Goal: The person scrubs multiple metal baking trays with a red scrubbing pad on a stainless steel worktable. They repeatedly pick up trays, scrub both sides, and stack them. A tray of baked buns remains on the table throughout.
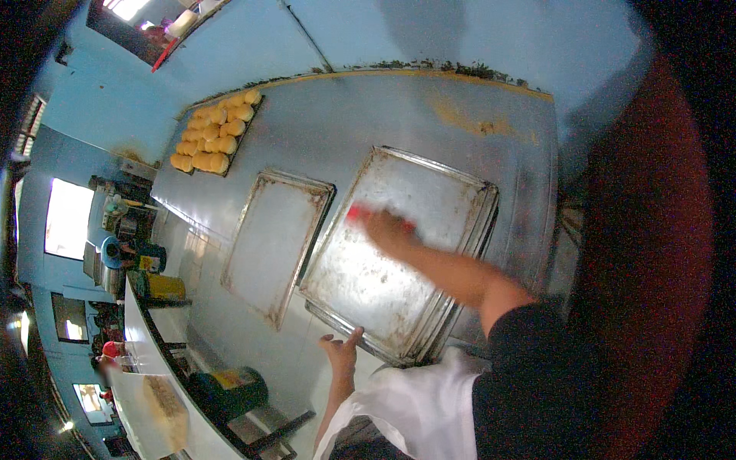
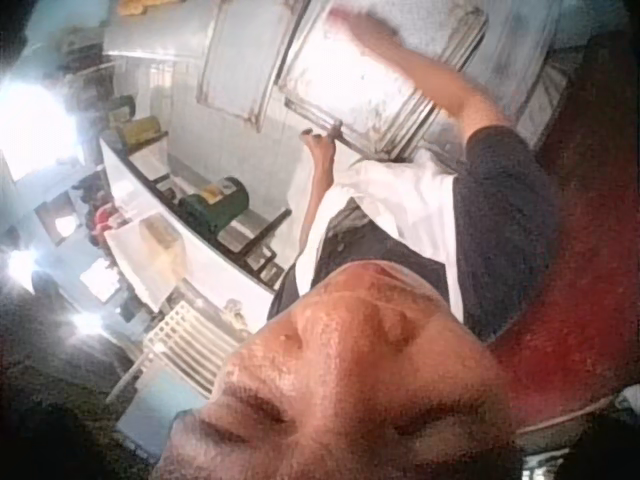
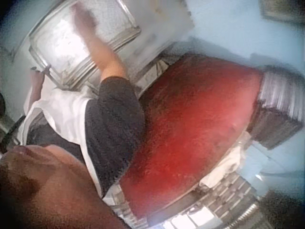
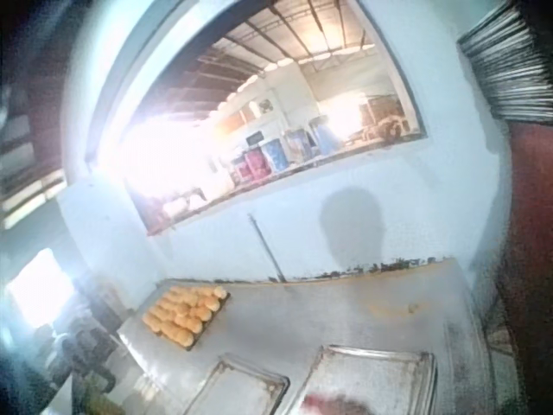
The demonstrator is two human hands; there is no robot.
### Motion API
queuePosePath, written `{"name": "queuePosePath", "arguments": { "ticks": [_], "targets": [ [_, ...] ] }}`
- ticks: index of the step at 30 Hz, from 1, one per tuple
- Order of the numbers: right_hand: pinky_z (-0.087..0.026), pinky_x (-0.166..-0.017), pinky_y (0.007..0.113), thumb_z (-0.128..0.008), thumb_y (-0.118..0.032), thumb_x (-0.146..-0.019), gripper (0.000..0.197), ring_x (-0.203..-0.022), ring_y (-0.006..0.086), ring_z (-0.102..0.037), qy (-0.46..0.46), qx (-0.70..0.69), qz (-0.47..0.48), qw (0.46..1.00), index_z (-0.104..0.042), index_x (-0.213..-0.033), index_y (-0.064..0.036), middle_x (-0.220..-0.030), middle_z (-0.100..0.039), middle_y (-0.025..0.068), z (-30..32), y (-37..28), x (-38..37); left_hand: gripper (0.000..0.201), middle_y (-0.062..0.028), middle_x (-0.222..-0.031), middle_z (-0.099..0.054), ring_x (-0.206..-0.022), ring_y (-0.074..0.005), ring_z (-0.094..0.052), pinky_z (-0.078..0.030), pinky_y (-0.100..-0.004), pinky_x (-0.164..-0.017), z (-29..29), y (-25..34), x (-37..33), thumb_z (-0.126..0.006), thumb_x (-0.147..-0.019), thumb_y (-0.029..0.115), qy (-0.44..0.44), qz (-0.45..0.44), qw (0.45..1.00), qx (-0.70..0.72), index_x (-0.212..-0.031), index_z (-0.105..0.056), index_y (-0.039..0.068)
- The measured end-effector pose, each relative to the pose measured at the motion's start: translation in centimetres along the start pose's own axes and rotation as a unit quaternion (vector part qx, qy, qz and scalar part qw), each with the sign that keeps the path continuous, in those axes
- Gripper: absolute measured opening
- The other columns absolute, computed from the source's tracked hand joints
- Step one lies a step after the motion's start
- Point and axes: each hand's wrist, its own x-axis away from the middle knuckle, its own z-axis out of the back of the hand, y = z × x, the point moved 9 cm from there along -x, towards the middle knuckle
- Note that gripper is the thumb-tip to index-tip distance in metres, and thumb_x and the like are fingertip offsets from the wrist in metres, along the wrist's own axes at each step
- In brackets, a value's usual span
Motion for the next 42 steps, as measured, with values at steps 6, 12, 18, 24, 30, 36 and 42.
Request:
{"name": "queuePosePath", "arguments": {
  "ticks": [6, 12, 18, 24, 30, 36, 42],
  "targets": [
    [-0.049, -0.087, 0.060, -0.042, -0.023, -0.100, 0.034, -0.107, 0.0408, -0.061, -0.075, 0.010, -0.006, 0.997, -0.055, -0.128, -0.0081, -0.116, -0.061, 0.0265, -6.9, -3.1, 2.1, 0.061, -0.0118, -0.086, -0.058, -0.078, -0.0194, -0.056, -0.046, -0.0314, -0.068, 0.9, 3.3, 1.8, -0.089, -0.068, 0.033, 0.010, -0.014, 0.999, -0.037, -0.099, -0.052, -0.004],
    [-0.052, -0.085, 0.048, -0.041, -0.028, -0.102, 0.035, -0.099, 0.0341, -0.063, 0.051, 0.029, -0.074, 0.996, -0.058, -0.122, -0.0042, -0.109, -0.062, 0.0239, 6.9, 5.3, -1.3, 0.039, -0.0072, -0.066, -0.061, -0.062, -0.0177, -0.055, -0.046, -0.0311, -0.061, 0.3, 4.0, 1.9, -0.085, -0.074, 0.030, 0.019, -0.054, 0.998, -0.014, -0.073, -0.062, -0.002],
    [-0.040, -0.101, 0.059, -0.040, -0.024, -0.102, 0.041, -0.121, 0.0412, -0.052, -0.255, 0.164, 0.148, 0.942, -0.047, -0.142, -0.0258, -0.132, -0.052, 0.0259, -7.3, -4.7, 11.8, 0.038, -0.0098, -0.067, -0.066, -0.064, -0.0162, -0.059, -0.048, -0.0311, -0.063, 0.0, 4.5, 1.4, -0.085, -0.074, 0.028, -0.010, -0.062, 0.997, -0.055, -0.076, -0.067, -0.006],
    [-0.052, -0.075, 0.050, -0.049, -0.011, -0.092, 0.029, -0.091, 0.0368, -0.065, 0.186, 0.084, -0.066, 0.977, -0.059, -0.120, -0.0089, -0.099, -0.067, 0.0190, 13.1, 15.2, 1.0, 0.031, -0.0061, -0.068, -0.063, -0.060, -0.0189, -0.055, -0.047, -0.0304, -0.064, -0.8, 1.8, 1.5, -0.080, -0.079, 0.022, -0.057, 0.097, 0.987, 0.112, -0.085, -0.066, -0.005],
    [-0.052, -0.082, 0.047, -0.066, -0.024, -0.085, 0.035, -0.095, 0.0392, -0.066, 0.364, -0.124, -0.072, 0.920, -0.058, -0.114, -0.0066, -0.103, -0.067, 0.0227, 20.5, 19.4, 4.1, 0.035, -0.0123, -0.100, -0.060, -0.096, -0.0246, -0.058, -0.048, -0.0380, -0.088, -2.0, 4.9, 0.5, -0.062, -0.093, 0.022, -0.088, 0.143, 0.864, 0.474, -0.113, -0.056, -0.005],
    [-0.052, -0.083, 0.040, -0.073, -0.027, -0.085, 0.041, -0.099, 0.0333, -0.067, 0.549, -0.180, 0.027, 0.816, -0.056, -0.111, 0.0000, -0.105, -0.068, 0.0213, 30.7, 14.1, 15.4, 0.038, -0.0168, -0.126, -0.055, -0.111, -0.0278, -0.056, -0.046, -0.0426, -0.095, 2.3, 26.1, 3.3, -0.049, -0.100, 0.018, -0.115, -0.097, 0.875, 0.460, -0.132, -0.044, -0.002],
    [-0.051, -0.085, 0.038, -0.070, -0.021, -0.089, 0.034, -0.094, 0.0244, -0.064, 0.751, -0.266, 0.124, 0.592, -0.056, -0.113, -0.0010, -0.109, -0.067, 0.0112, 35.5, 8.8, 26.0, 0.028, -0.0114, -0.105, -0.067, -0.095, -0.0186, -0.059, -0.047, -0.0340, -0.086, 9.1, 33.9, 11.6, -0.053, -0.100, 0.021, -0.102, -0.376, 0.852, 0.350, -0.116, -0.060, -0.002]
  ]
}}
